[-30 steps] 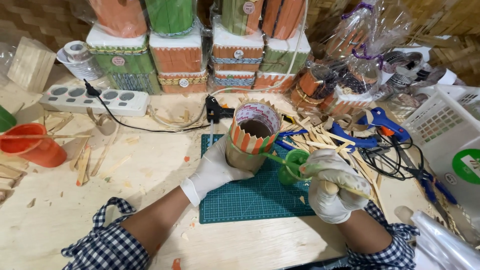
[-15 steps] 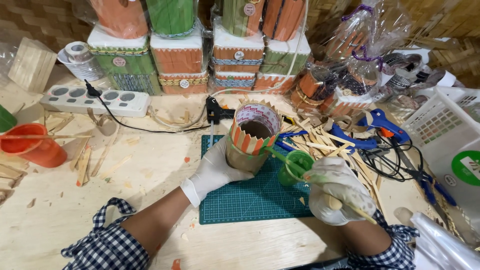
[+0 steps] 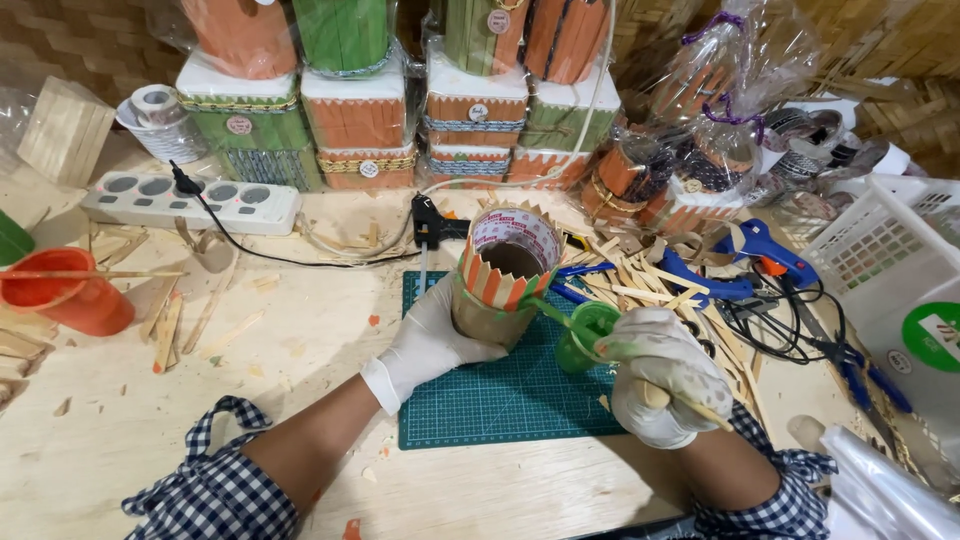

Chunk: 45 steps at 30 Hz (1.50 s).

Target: A person wearing gloves uses a paintbrush to apply green paint to the base and lower sides of a handmade container made of wooden sticks.

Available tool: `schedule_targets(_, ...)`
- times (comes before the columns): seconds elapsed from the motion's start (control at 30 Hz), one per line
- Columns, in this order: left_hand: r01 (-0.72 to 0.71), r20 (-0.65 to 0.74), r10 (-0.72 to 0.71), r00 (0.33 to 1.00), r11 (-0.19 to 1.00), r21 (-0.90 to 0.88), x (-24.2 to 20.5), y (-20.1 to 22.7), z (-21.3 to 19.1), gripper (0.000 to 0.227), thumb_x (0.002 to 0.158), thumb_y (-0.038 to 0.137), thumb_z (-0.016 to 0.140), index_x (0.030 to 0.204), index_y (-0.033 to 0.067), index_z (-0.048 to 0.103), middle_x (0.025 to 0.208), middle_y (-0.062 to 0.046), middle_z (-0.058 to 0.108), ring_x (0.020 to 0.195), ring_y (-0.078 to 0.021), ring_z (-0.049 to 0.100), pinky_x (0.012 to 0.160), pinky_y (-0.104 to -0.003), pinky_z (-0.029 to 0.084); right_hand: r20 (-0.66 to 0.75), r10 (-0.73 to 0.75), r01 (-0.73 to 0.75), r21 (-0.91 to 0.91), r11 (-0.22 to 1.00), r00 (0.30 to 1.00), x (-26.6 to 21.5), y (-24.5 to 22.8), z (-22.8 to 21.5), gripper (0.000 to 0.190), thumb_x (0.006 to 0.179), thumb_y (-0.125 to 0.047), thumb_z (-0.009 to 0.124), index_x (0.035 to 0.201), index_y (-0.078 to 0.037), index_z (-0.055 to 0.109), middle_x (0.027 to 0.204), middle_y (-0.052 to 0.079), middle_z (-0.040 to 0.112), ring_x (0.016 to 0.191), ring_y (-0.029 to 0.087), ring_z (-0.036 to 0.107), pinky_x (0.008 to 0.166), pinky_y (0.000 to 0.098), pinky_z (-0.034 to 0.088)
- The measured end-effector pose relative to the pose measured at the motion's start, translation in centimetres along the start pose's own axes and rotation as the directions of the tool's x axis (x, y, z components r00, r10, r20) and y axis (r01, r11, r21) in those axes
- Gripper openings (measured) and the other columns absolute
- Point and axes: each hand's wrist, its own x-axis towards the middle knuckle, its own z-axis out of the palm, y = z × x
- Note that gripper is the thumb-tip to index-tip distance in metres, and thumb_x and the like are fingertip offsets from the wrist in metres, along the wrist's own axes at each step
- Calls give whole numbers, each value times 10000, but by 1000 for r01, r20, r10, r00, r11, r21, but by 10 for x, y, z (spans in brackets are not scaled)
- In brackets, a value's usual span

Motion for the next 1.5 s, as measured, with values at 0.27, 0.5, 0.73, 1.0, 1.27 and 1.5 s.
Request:
schedule_targets(0.27, 20, 12, -18, 1000, 989, -146, -6, 8, 3, 1020, 494, 132, 943, 1409, 136, 491, 1463, -83, 614, 1386, -269, 567, 1087, -472, 542, -606, -84, 24, -106, 994, 791, 26, -22, 36, 310, 1101, -393, 504, 974, -116, 561, 756, 57, 618, 554, 190, 606, 604, 332, 525)
schedule_targets(0.5, 91, 16, -89, 996, 989, -113, 1, 3, 2, 1073, 472, 205, 937, 1436, 156, 470, 1485, -62, 586, 1418, -247, 527, 1124, -465, 506, -530, 210, -191, 91, 977, 821, 21, -29, 44, 459, 1066, -471, 570, 754, -134, 587, 733, 23, 654, 616, 175, 635, 792, 330, 553)
schedule_targets(0.73, 41, -22, -41, 999, 999, -6, -2, 3, 1, 1102, 456, 250, 942, 1450, 149, 475, 1453, -50, 625, 1388, -215, 564, 1132, -416, 507, -521, 152, -177, 2, 984, 840, 25, -21, 43, 426, 1077, -477, 536, 832, -140, 623, 785, 6, 683, 708, 156, 673, 790, 301, 588)
schedule_targets(1.0, 445, 279, -375, 884, 494, -747, 4, 31, 7, 806, 770, 178, 618, 1548, 230, 411, 1610, -102, 460, 1481, -307, 391, 1216, -466, 313, -593, -239, -74, -454, 888, 769, 44, -22, 22, 227, 1156, -358, 345, 1140, -136, 391, 710, 47, 467, 487, 178, 432, 515, 358, 482)
schedule_targets(1.27, -159, 163, 144, 976, 983, 88, -8, 18, -12, 1178, 580, 201, 929, 1570, 179, 290, 1539, -83, 517, 1417, -246, 506, 1121, -410, 492, -824, 58, -187, -59, 981, 563, 87, -39, -1, 225, 1095, -329, 617, 1087, -143, 490, 813, 51, 518, 690, 178, 524, 675, 348, 494)
schedule_targets(1.5, -151, -59, 170, 984, 956, 250, -18, 18, -1, 1145, 562, 217, 964, 1533, 121, 365, 1520, -88, 533, 1399, -257, 513, 1123, -401, 473, -675, 479, -441, 246, 863, 561, 95, -52, -33, 197, 1109, -215, 684, 1151, -174, 497, 993, 56, 609, 935, 205, 645, 868, 335, 588)
